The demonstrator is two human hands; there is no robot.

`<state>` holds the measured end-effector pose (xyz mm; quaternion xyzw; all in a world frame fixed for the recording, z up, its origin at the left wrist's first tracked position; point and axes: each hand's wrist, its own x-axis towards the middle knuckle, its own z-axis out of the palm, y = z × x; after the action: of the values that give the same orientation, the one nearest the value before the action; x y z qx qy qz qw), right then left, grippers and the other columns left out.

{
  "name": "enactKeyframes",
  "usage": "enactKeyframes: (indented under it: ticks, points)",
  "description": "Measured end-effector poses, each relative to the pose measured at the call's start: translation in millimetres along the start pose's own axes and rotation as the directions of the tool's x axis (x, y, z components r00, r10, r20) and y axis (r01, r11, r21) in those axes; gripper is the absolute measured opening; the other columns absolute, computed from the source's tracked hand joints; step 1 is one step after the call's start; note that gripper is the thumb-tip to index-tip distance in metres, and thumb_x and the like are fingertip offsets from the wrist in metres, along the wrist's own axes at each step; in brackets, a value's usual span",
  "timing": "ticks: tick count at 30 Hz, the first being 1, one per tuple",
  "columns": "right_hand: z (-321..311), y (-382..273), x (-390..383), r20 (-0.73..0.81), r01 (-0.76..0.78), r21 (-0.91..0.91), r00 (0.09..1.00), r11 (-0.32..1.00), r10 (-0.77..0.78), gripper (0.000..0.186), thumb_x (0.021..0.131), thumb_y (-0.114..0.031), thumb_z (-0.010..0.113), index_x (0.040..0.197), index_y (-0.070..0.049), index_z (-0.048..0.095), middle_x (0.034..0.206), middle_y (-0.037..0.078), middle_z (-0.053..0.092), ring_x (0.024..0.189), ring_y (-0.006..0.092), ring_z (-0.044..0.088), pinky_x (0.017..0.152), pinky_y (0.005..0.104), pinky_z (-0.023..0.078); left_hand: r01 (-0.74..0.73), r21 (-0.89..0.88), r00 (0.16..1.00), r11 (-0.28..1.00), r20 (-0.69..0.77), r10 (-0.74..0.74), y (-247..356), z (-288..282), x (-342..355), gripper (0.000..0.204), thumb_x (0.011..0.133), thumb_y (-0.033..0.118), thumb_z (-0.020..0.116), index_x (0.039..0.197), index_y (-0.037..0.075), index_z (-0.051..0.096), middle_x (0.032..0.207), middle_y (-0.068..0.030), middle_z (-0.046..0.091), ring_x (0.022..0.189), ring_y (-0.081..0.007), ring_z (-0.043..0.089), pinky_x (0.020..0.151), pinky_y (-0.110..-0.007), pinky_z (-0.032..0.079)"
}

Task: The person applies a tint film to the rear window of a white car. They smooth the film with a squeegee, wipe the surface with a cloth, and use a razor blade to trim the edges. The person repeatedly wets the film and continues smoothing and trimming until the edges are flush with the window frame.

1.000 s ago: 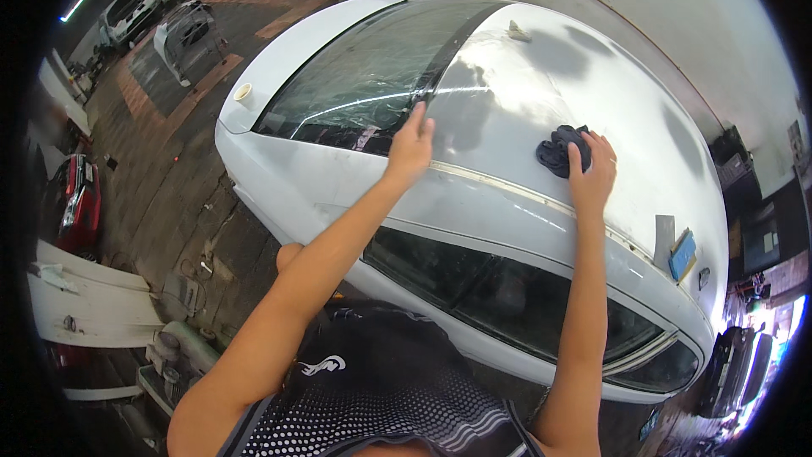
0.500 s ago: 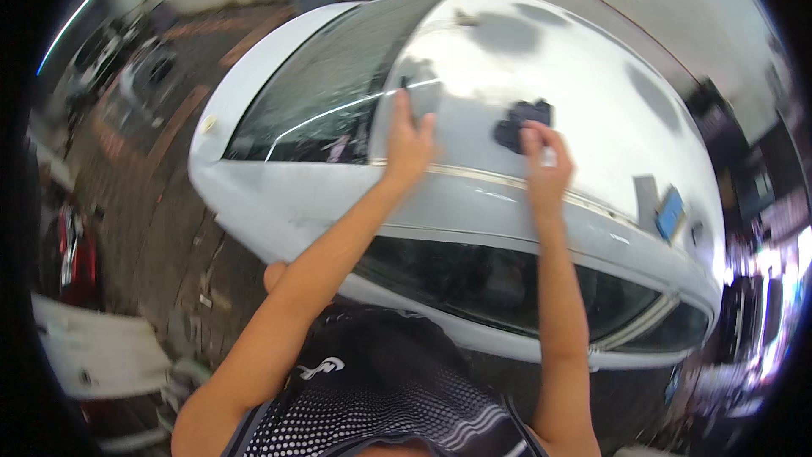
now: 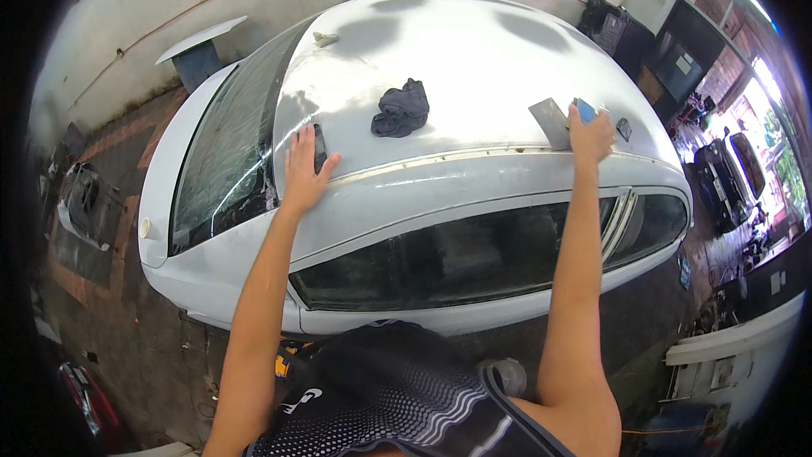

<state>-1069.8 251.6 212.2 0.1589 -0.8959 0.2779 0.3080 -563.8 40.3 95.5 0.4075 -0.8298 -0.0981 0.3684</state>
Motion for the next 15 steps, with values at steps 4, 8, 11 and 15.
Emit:
enactKeyframes:
  ticks: [4,8,11,15]
  points:
    - [14,39,20,0.209,0.089,-0.061,0.975,0.994,-0.075,0.092,0.075,-0.076,0.075,0.129,-0.002,0.069,0.129,0.025,0.068,0.124,0.0426,0.063,0.104,0.0529,0.050,0.039,-0.196,0.976,0.980,-0.201,-0.079,-6,-4,-4,0.074,0.101,0.045,0.065,0.153,-0.003,0.045,0.157,-0.0307,0.044,0.150,-0.0453,0.037,0.123,-0.052,0.028]
    - [38,54,32,0.338,0.152,0.018,0.929,0.988,-0.149,0.087,0.074,-0.073,0.077,0.120,0.001,0.074,0.123,0.024,0.073,0.116,0.0420,0.068,0.100,0.0526,0.051,0.066,-0.359,0.891,0.931,-0.399,-0.217,-8,-15,-17,0.059,0.103,0.036,0.065,0.147,-0.003,0.053,0.150,-0.0275,0.055,0.143,-0.0401,0.050,0.119,-0.044,0.036]
    - [50,82,78,0.354,0.135,-0.032,0.928,0.990,-0.115,0.083,0.073,-0.067,0.078,0.113,0.005,0.075,0.114,0.024,0.075,0.107,0.0391,0.071,0.094,0.0501,0.054,0.059,-0.530,0.878,0.846,-0.375,-0.296,6,-26,-43,0.054,0.104,0.033,0.063,0.145,-0.001,0.055,0.150,-0.0272,0.055,0.143,-0.0406,0.048,0.119,-0.046,0.036]
    - [36,71,109,0.505,-0.251,0.237,0.857,0.938,0.102,0.077,0.073,-0.063,0.079,0.111,0.003,0.078,0.101,0.015,0.075,0.089,0.0242,0.070,0.074,0.0361,0.054,0.056,-0.612,0.847,0.789,-0.389,-0.362,12,-57,-84,0.045,0.104,0.021,0.062,0.144,0.000,0.056,0.150,-0.0202,0.057,0.140,-0.0322,0.054,0.115,-0.040,0.041]
